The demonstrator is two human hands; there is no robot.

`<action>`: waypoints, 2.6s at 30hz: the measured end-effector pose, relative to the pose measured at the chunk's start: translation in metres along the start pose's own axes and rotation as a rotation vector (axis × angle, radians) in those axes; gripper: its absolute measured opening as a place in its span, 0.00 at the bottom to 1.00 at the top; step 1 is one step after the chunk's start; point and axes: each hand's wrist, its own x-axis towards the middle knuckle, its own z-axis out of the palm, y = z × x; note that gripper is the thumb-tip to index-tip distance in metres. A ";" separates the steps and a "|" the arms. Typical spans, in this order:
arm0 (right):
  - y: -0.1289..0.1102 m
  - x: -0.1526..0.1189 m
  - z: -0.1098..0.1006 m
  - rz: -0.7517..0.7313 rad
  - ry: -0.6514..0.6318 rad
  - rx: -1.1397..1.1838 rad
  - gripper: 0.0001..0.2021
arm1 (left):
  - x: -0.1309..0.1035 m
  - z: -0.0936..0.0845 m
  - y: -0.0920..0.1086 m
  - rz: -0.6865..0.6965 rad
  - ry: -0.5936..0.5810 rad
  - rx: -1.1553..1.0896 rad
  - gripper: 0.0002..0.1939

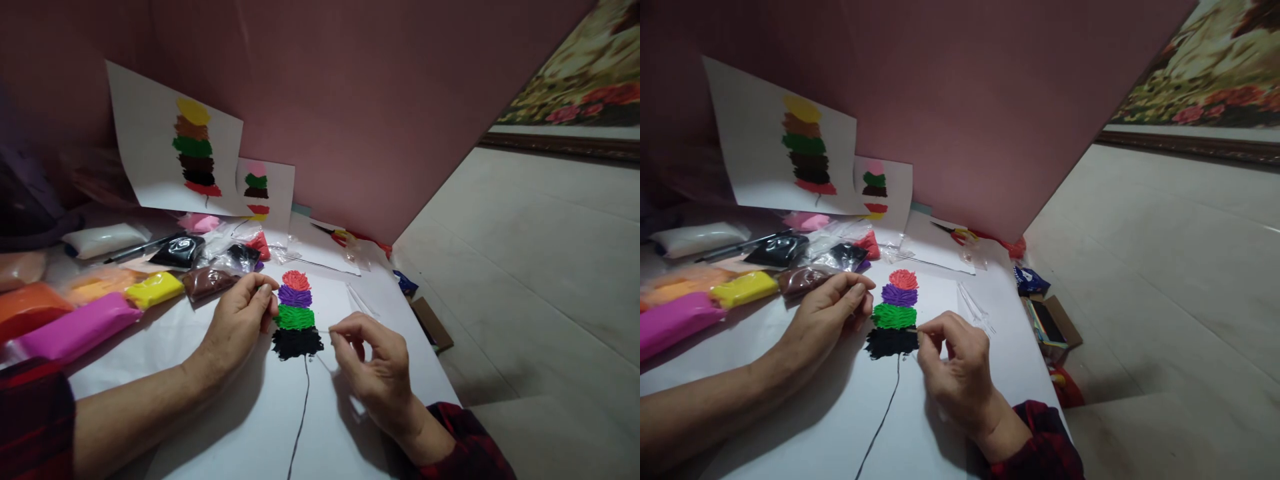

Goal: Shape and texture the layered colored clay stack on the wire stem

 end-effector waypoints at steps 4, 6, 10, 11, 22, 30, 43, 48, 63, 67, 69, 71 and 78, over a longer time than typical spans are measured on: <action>0.015 0.005 -0.009 0.073 0.122 -0.134 0.05 | 0.000 0.000 -0.001 0.003 -0.003 0.015 0.06; 0.026 0.009 -0.016 0.103 0.138 -0.239 0.05 | 0.000 -0.001 -0.001 0.005 -0.004 0.021 0.06; 0.049 0.018 -0.030 0.192 0.162 -0.439 0.05 | 0.001 -0.002 -0.001 0.004 -0.011 0.033 0.07; 0.054 0.019 -0.032 0.213 0.143 -0.488 0.06 | 0.001 -0.002 -0.001 0.003 -0.013 0.034 0.07; 0.072 0.021 -0.039 0.414 0.029 -0.790 0.10 | 0.002 -0.001 -0.002 0.015 -0.014 0.040 0.07; 0.036 0.016 -0.024 0.481 -0.143 -0.645 0.12 | 0.003 -0.002 -0.003 0.017 -0.013 0.054 0.08; 0.041 0.016 -0.017 0.729 -0.060 0.189 0.13 | -0.004 -0.003 -0.003 0.084 -0.035 0.068 0.08; 0.038 0.013 -0.012 0.555 0.078 0.238 0.12 | -0.011 -0.001 0.000 0.186 -0.055 0.083 0.08; 0.035 0.006 -0.010 0.424 0.131 0.237 0.12 | -0.004 0.000 0.004 0.094 0.024 0.045 0.07; 0.036 0.005 -0.010 0.401 0.126 0.236 0.12 | -0.004 -0.002 0.004 0.056 -0.016 0.095 0.12; 0.036 0.004 -0.011 0.407 0.124 0.244 0.12 | -0.004 -0.002 0.005 0.039 -0.038 0.104 0.16; 0.036 0.004 -0.011 0.422 0.119 0.253 0.12 | -0.005 -0.002 0.006 0.046 -0.037 0.095 0.18; 0.036 0.003 -0.010 0.454 0.128 0.259 0.12 | -0.001 -0.001 0.007 0.091 0.044 0.050 0.11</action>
